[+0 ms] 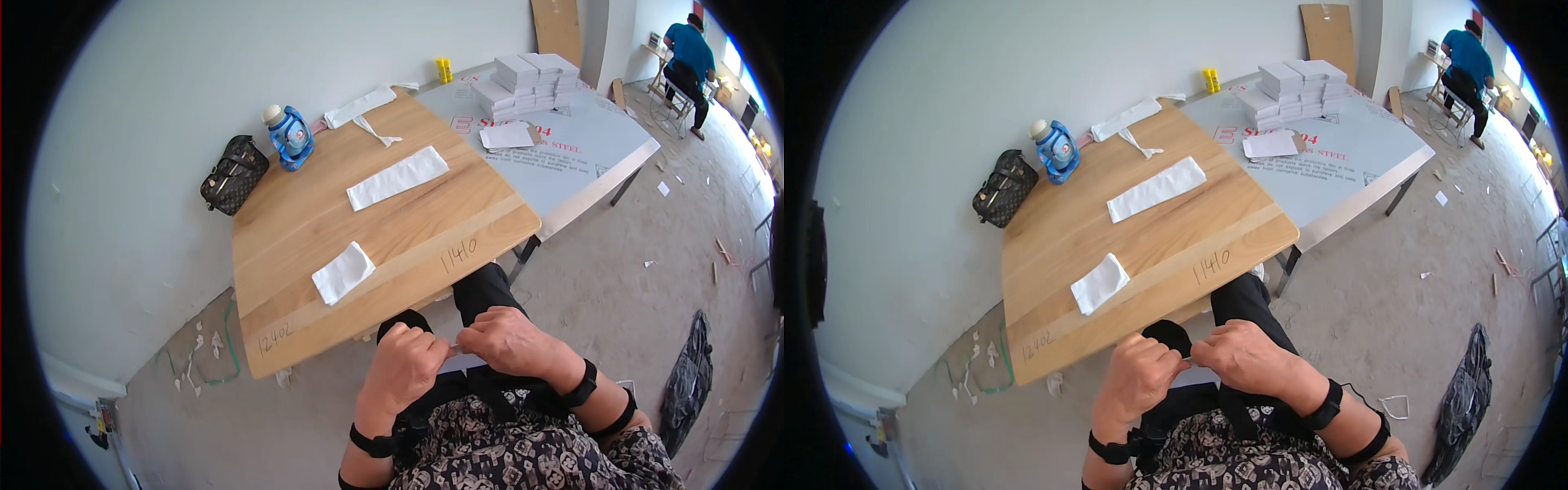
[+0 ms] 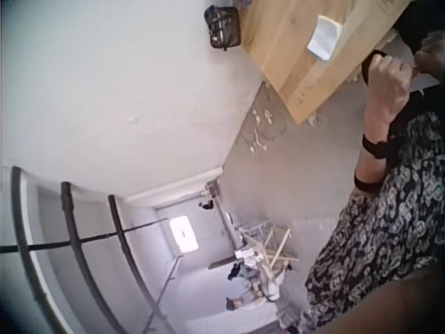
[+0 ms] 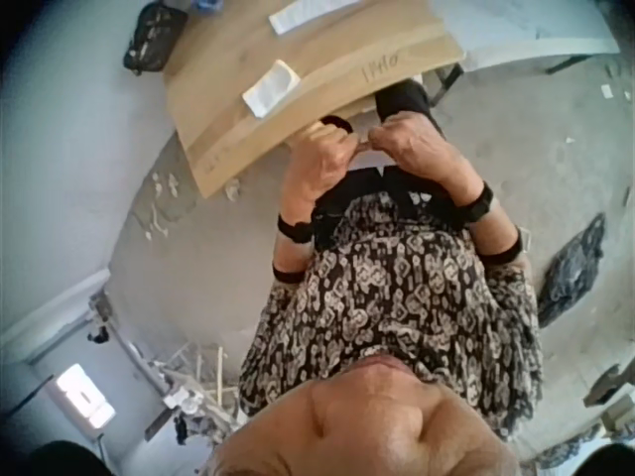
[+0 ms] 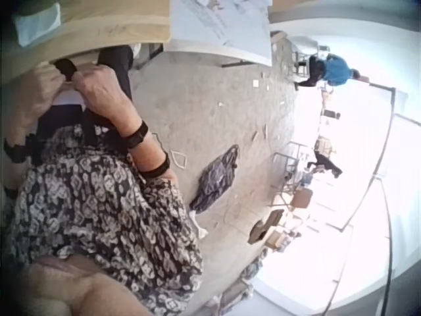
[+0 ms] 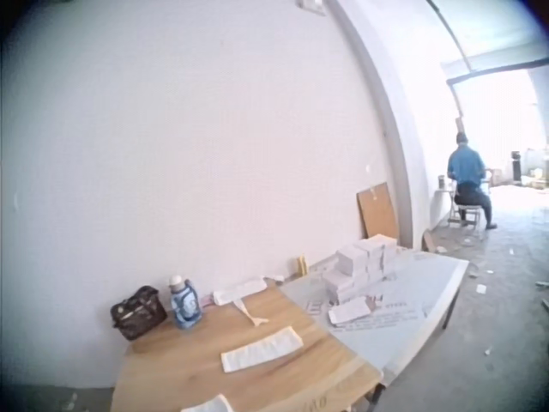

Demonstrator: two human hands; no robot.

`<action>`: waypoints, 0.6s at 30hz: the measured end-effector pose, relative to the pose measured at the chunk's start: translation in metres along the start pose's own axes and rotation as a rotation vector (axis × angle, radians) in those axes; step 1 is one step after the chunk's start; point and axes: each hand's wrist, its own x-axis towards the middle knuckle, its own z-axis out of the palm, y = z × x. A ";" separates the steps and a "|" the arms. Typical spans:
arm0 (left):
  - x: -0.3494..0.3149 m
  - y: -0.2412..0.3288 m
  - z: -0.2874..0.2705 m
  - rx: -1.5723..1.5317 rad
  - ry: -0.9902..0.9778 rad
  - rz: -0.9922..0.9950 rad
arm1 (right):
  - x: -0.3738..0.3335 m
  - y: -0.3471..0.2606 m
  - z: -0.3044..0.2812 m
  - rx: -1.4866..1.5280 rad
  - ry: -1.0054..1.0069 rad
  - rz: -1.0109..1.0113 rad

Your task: Fold white rectangular sheets and insert them into cardboard boxes.

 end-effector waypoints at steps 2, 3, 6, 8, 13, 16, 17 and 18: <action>-0.002 -0.001 -0.001 0.002 0.005 -0.013 | -0.005 0.003 -0.006 0.042 -0.018 0.017; -0.002 -0.001 -0.002 0.001 0.007 -0.032 | -0.008 0.006 -0.010 0.056 -0.020 0.045; -0.001 0.000 -0.011 -0.066 0.007 -0.067 | -0.013 0.005 -0.014 0.081 0.017 0.080; -0.001 -0.005 -0.009 -0.099 0.063 -0.084 | -0.014 0.005 -0.015 0.094 0.055 0.087; -0.007 -0.016 -0.016 -0.190 0.141 -0.117 | -0.014 0.007 -0.015 0.198 0.127 0.120; -0.022 -0.028 -0.009 -0.287 0.309 -0.261 | -0.019 0.011 -0.011 0.308 0.284 0.189; -0.026 -0.031 -0.005 -0.468 0.482 -0.496 | -0.018 0.008 -0.009 0.309 0.283 0.186; -0.028 -0.033 -0.003 -0.648 0.654 -0.732 | -0.016 0.002 -0.007 0.465 0.400 0.427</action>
